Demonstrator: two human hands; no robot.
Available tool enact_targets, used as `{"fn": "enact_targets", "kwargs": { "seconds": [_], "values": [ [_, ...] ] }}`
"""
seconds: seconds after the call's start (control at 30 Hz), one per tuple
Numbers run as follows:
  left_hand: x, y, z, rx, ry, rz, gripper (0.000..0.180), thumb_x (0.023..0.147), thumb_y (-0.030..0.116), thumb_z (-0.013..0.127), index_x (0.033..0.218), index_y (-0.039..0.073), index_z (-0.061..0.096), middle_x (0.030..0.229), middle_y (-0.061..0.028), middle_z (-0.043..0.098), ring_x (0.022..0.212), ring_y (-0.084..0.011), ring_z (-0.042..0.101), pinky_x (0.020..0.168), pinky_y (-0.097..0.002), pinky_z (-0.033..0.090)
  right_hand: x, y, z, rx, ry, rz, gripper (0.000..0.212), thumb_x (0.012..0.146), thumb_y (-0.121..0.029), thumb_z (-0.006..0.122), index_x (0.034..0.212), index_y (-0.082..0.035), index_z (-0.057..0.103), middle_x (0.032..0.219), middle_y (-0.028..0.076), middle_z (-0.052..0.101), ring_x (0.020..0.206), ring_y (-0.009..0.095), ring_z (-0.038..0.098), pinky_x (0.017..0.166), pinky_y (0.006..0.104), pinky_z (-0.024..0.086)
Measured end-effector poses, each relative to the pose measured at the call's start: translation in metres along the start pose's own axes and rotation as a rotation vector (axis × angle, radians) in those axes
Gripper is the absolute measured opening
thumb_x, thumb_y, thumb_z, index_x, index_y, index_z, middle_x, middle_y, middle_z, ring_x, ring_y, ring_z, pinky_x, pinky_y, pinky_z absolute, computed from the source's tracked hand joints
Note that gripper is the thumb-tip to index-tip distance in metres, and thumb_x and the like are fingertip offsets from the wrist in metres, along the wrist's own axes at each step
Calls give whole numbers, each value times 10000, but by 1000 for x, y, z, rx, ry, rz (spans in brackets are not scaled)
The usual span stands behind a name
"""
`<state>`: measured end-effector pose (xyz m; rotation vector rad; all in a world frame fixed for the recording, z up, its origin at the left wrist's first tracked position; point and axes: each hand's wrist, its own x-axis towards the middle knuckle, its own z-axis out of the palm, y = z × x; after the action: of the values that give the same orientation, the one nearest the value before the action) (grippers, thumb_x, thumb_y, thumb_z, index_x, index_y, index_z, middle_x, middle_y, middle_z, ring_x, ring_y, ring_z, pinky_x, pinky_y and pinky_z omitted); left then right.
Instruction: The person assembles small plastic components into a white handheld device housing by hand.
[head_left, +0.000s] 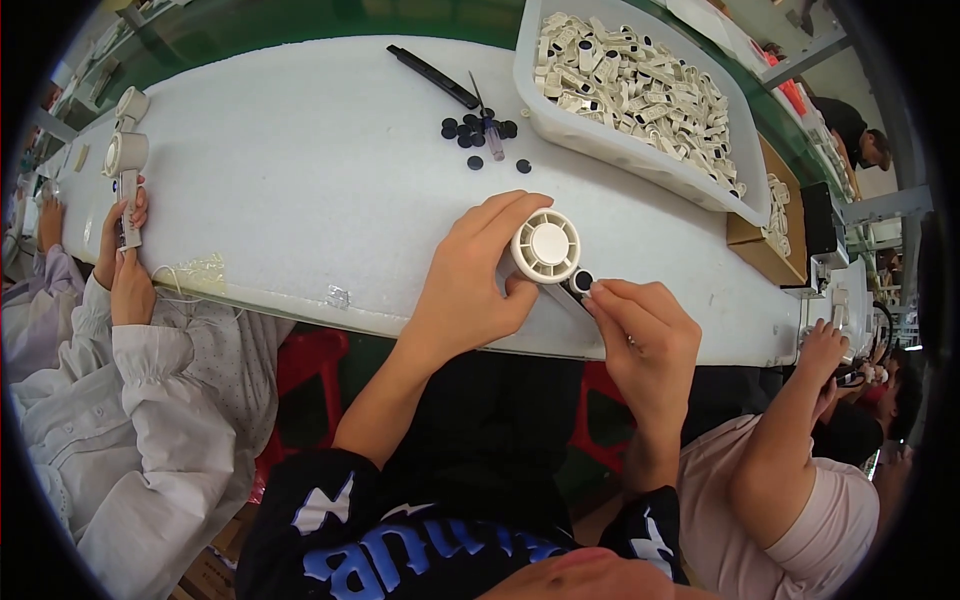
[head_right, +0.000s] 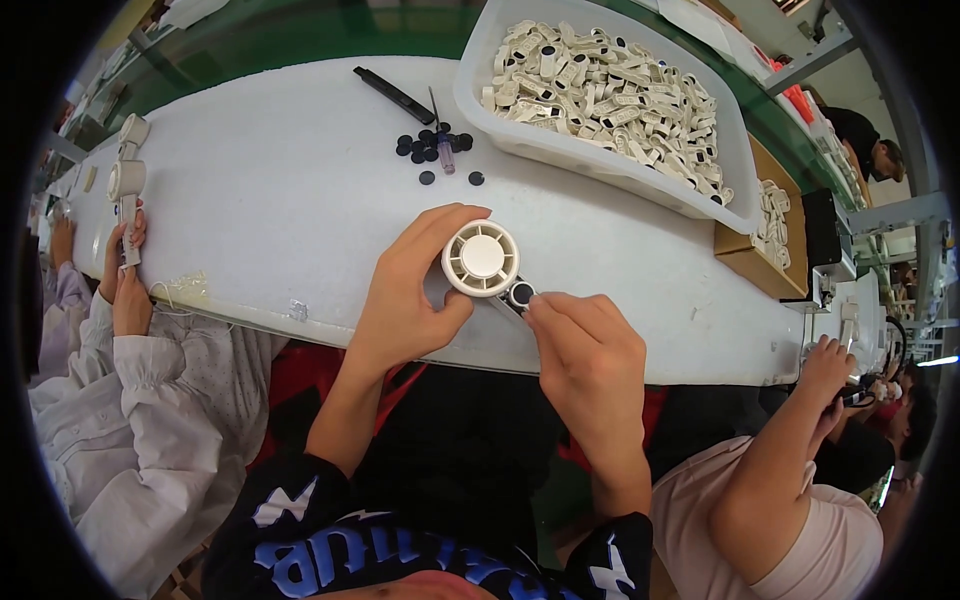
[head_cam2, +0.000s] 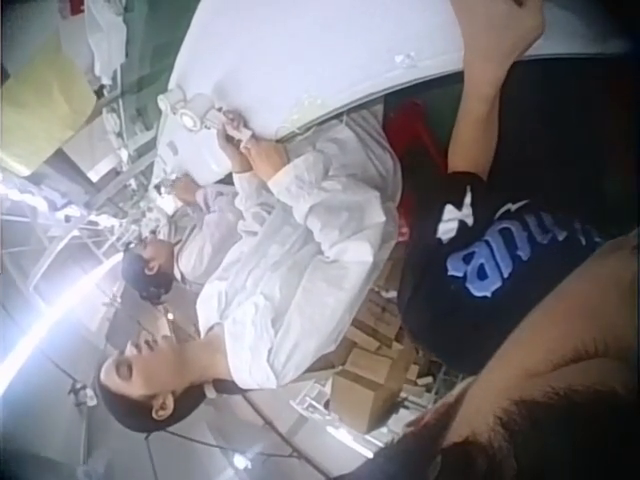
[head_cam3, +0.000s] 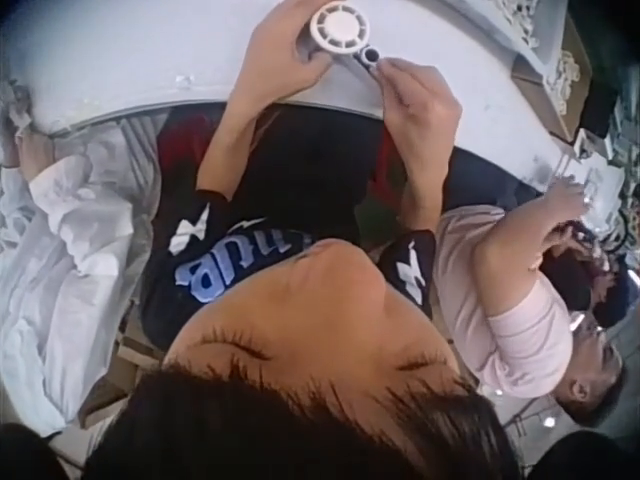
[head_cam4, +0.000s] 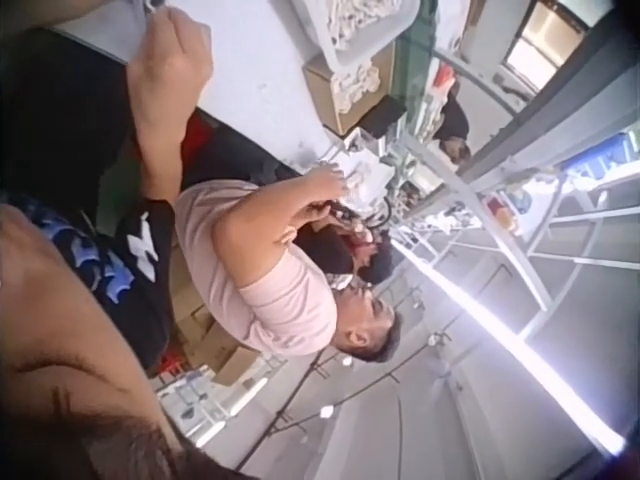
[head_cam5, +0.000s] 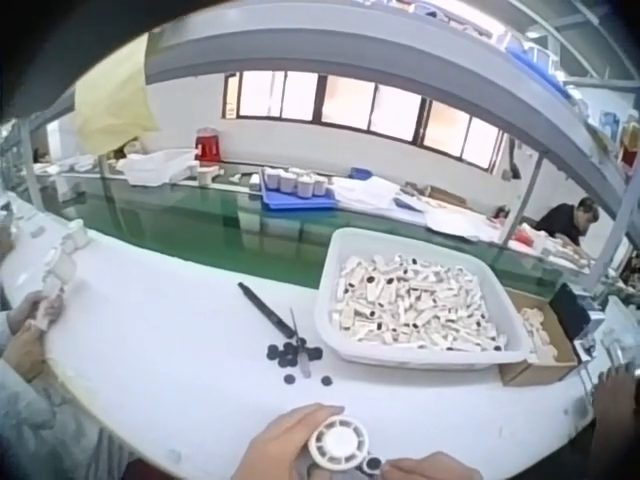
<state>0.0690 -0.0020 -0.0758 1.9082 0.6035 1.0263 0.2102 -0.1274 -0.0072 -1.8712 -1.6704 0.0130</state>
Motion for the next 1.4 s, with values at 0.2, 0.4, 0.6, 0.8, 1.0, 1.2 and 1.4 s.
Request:
{"fn": "enact_targets", "kwargs": {
  "seconds": [0.2, 0.4, 0.6, 0.8, 1.0, 1.2, 1.4],
  "values": [
    [1, -1, 4, -11, 10, -9, 591, 657, -22, 591, 1245, 44, 587, 1220, -162, 604, 1108, -364, 583, 951, -396, 484, -4, 10, 0, 44, 23, -4, 160, 763, 21, 775, 919, 9, 743, 908, 104, 732, 724, 197, 653, 655, 283, 516],
    [2, 3, 3, -41, 1, -36, 590, 659, -13, 586, 1247, 42, 582, 1216, -164, 603, 1096, -367, 590, 954, -398, 478, -25, 23, -5, 283, 112, 290, 117, 807, 13, 754, 922, 27, 740, 903, 103, 722, 722, 124, 613, 655, 231, 474],
    [1, 5, 2, -16, -36, -91, 612, 668, 3, 595, 1277, 59, 562, 1213, -169, 603, 1058, -367, 600, 943, -412, 463, -29, 21, 2, 344, 170, 340, 110, 820, 2, 755, 926, 29, 742, 905, 103, 724, 723, 126, 625, 653, 232, 481],
    [-1, 2, 1, 83, -86, -48, 644, 691, 17, 588, 1329, 27, 497, 1159, -194, 618, 1008, -369, 597, 942, -426, 422, -29, 22, 8, 177, 177, 171, 105, 825, -19, 762, 917, 27, 742, 898, 102, 726, 737, 145, 654, 651, 253, 507],
    [10, 9, 12, 180, -102, -50, 641, 725, 55, 580, 1342, -34, 432, 1126, -232, 616, 1012, -393, 593, 950, -428, 415, -25, 26, 5, 154, 204, 159, 67, 841, -3, 742, 891, 39, 728, 881, 105, 721, 725, 156, 661, 677, 255, 522],
    [39, 18, 6, 297, -314, -167, 650, 773, 188, 600, 1341, -56, 401, 1140, -288, 598, 1048, -442, 584, 947, -466, 442, -25, 37, 1, 67, 105, 82, 354, 757, -113, 818, 1045, 26, 665, 1053, 131, 668, 900, 252, 651, 797, 323, 533],
    [64, 26, 7, 299, -504, -215, 618, 839, 288, 609, 1328, -30, 404, 1111, -306, 608, 1056, -431, 596, 932, -456, 455, -32, 49, -7, -107, 12, 51, 597, 675, -202, 867, 1166, 11, 602, 1138, 146, 613, 1027, 321, 598, 871, 392, 515]
  ]
}}
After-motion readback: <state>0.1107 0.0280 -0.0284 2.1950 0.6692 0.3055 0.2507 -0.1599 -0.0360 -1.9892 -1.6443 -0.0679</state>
